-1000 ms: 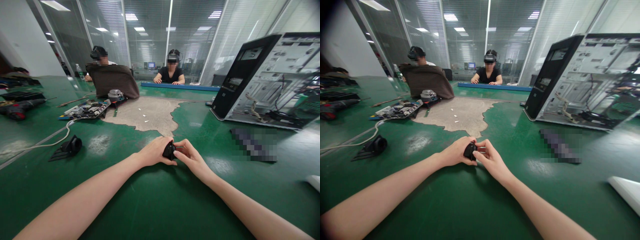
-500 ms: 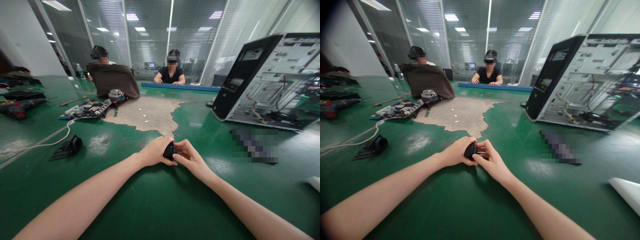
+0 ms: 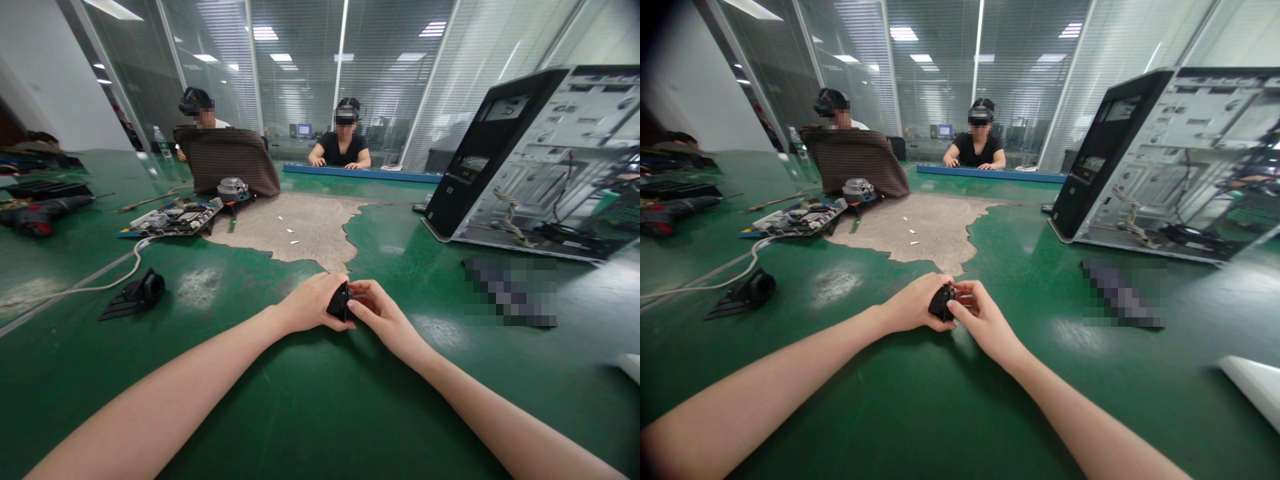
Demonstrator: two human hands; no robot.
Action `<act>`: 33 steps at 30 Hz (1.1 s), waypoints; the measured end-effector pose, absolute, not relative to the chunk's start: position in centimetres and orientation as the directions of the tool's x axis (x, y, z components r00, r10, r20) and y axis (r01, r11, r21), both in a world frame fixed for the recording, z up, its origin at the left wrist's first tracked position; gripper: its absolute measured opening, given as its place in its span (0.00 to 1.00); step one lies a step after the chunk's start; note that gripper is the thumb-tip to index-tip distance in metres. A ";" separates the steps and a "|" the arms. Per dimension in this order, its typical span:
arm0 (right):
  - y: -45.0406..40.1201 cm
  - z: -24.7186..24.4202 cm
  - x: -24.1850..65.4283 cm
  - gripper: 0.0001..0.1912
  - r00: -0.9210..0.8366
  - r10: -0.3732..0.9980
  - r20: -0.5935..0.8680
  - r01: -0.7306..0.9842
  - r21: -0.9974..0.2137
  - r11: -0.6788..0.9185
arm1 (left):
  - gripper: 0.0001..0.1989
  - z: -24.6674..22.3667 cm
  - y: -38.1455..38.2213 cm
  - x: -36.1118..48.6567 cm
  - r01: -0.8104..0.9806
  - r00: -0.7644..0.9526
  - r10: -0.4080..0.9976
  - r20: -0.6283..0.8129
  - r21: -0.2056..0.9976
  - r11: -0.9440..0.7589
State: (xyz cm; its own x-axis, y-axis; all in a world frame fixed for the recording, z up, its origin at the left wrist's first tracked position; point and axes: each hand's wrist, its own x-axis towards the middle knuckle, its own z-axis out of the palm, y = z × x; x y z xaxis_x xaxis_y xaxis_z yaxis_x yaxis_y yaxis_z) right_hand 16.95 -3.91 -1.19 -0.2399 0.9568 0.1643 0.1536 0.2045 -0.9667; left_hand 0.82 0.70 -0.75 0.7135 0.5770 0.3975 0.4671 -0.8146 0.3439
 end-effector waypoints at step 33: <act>-4.3 -1.1 17.1 0.09 -0.305 0.932 0.195 0.072 -0.971 0.227 | 0.24 -0.9 0.8 0.8 0.482 0.717 0.575 0.394 0.315 -0.817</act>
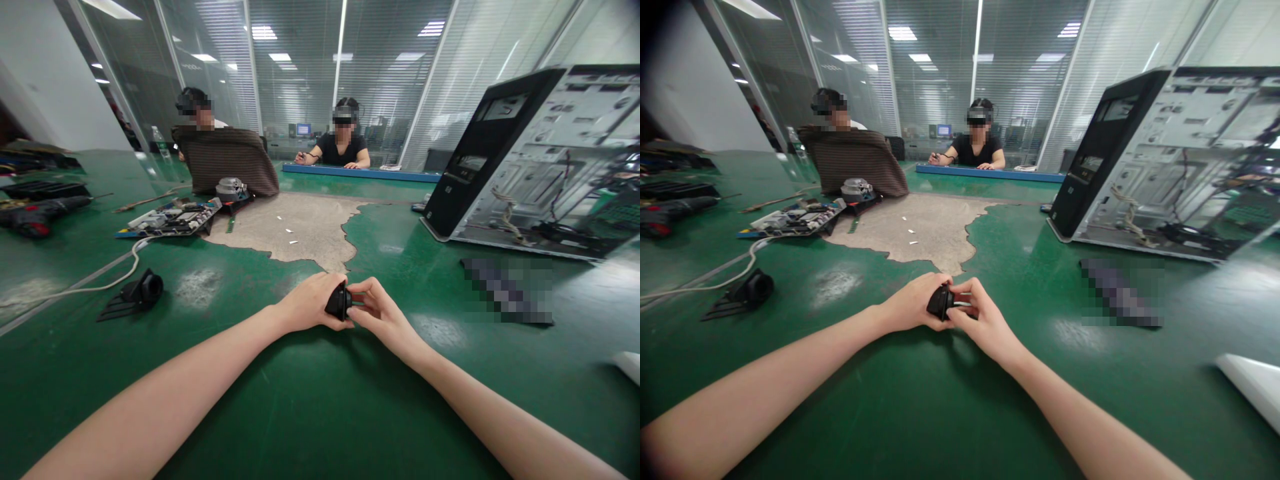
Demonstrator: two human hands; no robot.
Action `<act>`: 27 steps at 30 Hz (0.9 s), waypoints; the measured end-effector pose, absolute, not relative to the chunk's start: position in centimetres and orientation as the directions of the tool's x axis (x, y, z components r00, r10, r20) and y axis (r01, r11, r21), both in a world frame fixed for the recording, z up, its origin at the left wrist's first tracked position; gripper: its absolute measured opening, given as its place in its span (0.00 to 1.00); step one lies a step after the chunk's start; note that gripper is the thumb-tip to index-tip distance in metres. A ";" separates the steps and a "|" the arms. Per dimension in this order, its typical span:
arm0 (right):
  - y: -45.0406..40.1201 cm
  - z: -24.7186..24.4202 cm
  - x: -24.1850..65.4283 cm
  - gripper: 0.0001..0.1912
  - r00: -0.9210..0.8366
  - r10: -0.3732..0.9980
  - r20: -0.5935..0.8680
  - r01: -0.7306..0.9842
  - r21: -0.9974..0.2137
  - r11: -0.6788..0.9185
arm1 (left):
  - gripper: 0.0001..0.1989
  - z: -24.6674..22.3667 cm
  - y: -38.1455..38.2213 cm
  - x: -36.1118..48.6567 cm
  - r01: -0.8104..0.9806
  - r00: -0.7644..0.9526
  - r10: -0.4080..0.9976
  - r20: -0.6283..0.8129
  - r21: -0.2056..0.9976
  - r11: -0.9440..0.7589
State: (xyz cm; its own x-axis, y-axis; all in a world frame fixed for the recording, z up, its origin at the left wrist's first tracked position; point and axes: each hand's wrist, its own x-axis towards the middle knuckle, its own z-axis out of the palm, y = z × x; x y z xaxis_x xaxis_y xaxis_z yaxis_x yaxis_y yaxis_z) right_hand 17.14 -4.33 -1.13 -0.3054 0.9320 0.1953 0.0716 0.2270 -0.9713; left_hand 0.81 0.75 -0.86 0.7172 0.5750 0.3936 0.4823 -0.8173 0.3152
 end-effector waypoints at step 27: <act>-4.1 -1.2 17.0 0.07 -0.261 0.944 0.200 0.102 -0.967 0.233 | 0.26 -0.9 0.8 0.8 0.470 0.716 0.574 0.398 0.334 -0.817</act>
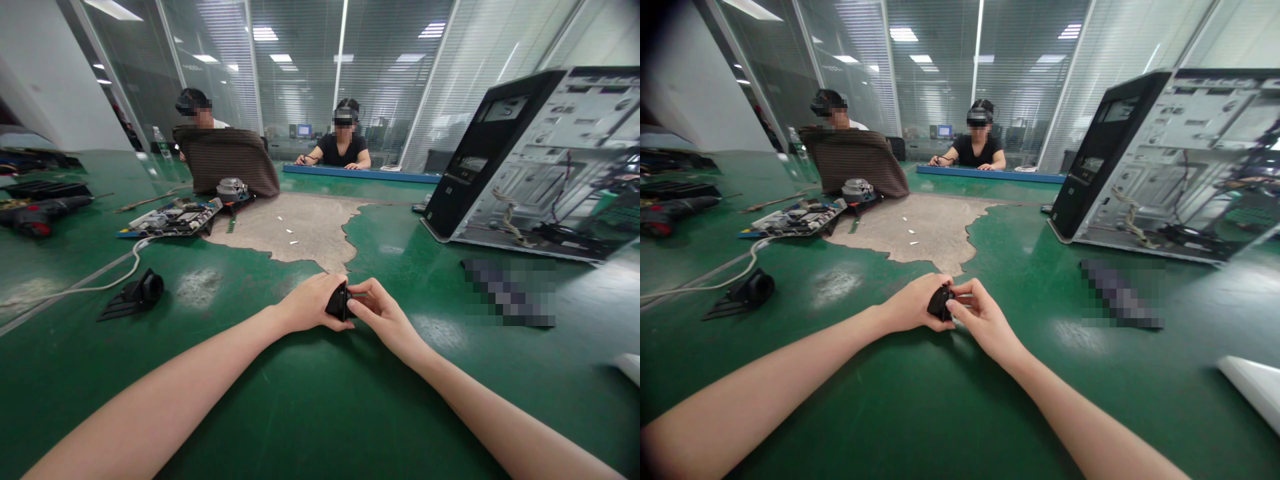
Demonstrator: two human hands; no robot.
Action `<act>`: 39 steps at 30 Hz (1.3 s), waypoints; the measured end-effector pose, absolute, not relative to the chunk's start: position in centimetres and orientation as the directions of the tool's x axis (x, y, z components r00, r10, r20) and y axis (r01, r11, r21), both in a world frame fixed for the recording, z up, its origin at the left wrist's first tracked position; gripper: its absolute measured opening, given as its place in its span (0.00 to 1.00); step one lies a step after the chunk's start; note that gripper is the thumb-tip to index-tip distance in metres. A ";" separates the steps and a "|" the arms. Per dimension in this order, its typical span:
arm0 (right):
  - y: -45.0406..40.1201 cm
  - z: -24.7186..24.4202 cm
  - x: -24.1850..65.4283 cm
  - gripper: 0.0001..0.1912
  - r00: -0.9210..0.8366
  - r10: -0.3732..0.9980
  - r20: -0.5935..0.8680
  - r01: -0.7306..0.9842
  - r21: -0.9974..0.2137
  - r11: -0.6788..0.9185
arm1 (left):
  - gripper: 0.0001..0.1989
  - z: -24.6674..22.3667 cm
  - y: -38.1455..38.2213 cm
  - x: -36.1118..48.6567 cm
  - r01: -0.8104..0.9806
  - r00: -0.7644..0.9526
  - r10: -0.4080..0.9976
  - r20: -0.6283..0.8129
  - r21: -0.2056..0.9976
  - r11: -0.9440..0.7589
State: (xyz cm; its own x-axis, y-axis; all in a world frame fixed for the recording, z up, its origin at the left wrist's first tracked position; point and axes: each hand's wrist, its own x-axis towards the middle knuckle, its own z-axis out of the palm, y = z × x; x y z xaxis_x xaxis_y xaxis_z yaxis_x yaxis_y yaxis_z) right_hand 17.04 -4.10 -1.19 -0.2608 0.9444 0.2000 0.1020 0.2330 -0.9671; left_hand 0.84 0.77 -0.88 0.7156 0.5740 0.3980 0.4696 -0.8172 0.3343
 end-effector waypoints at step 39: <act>-4.1 -0.5 16.8 0.07 -0.273 0.950 0.150 0.100 -0.978 0.183 | 0.25 -0.7 0.7 0.6 0.440 0.725 0.554 0.410 0.343 -0.830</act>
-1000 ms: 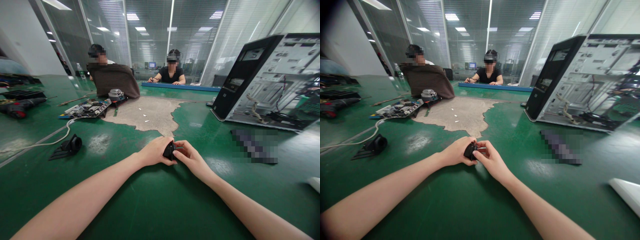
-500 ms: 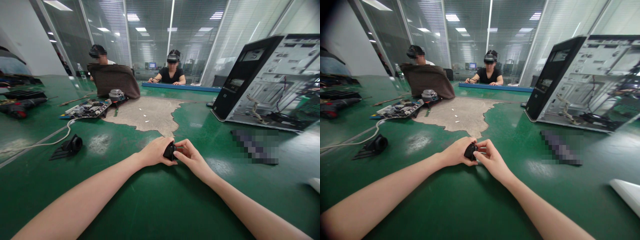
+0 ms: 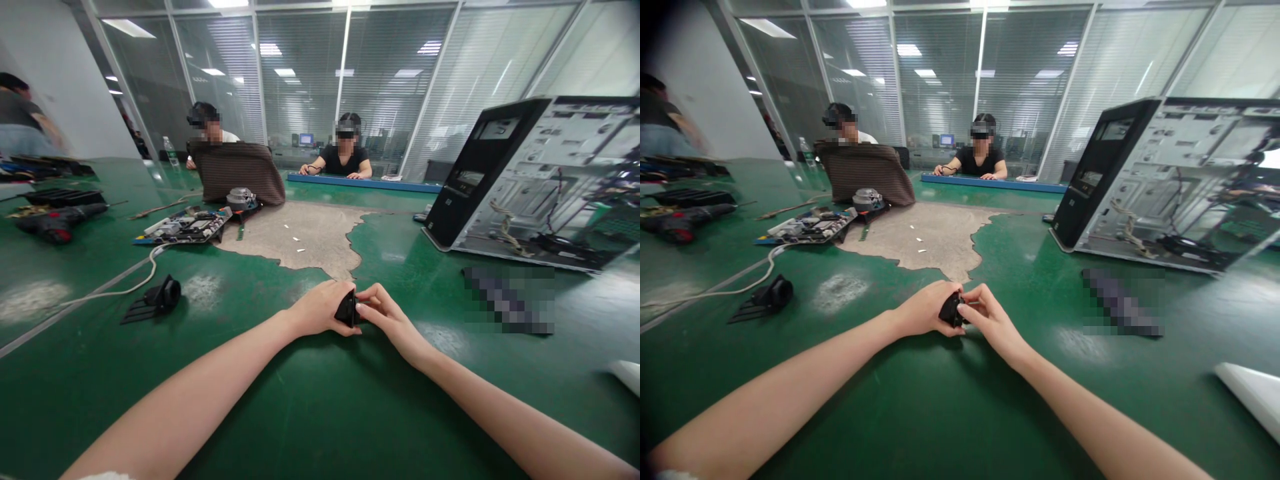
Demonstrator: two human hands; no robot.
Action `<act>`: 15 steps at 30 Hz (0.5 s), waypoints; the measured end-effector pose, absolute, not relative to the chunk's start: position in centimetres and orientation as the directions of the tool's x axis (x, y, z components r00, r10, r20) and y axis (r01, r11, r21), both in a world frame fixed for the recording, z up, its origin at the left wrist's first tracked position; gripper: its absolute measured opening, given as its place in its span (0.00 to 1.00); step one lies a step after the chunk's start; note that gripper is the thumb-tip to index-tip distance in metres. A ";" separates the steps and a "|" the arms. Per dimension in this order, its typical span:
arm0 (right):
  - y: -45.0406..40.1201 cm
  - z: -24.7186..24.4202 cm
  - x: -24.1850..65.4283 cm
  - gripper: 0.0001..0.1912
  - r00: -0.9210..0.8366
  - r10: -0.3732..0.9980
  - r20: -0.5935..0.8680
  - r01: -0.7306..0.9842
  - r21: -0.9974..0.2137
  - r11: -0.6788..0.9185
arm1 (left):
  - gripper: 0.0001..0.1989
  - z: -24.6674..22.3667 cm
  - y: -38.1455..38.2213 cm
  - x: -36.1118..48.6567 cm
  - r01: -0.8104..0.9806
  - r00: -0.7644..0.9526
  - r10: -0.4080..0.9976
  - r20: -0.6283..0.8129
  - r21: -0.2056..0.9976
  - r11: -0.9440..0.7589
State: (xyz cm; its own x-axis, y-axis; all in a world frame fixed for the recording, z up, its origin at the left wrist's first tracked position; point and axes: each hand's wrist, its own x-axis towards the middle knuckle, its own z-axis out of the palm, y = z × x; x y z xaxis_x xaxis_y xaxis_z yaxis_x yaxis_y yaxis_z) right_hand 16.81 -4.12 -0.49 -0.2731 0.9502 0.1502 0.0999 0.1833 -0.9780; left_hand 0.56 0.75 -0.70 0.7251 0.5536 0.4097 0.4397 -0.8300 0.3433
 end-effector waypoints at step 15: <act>-3.4 -1.1 17.1 0.11 -0.296 0.941 0.163 0.199 -0.953 0.227 | 0.25 -0.8 0.9 0.6 0.455 0.719 0.566 0.403 0.343 -0.822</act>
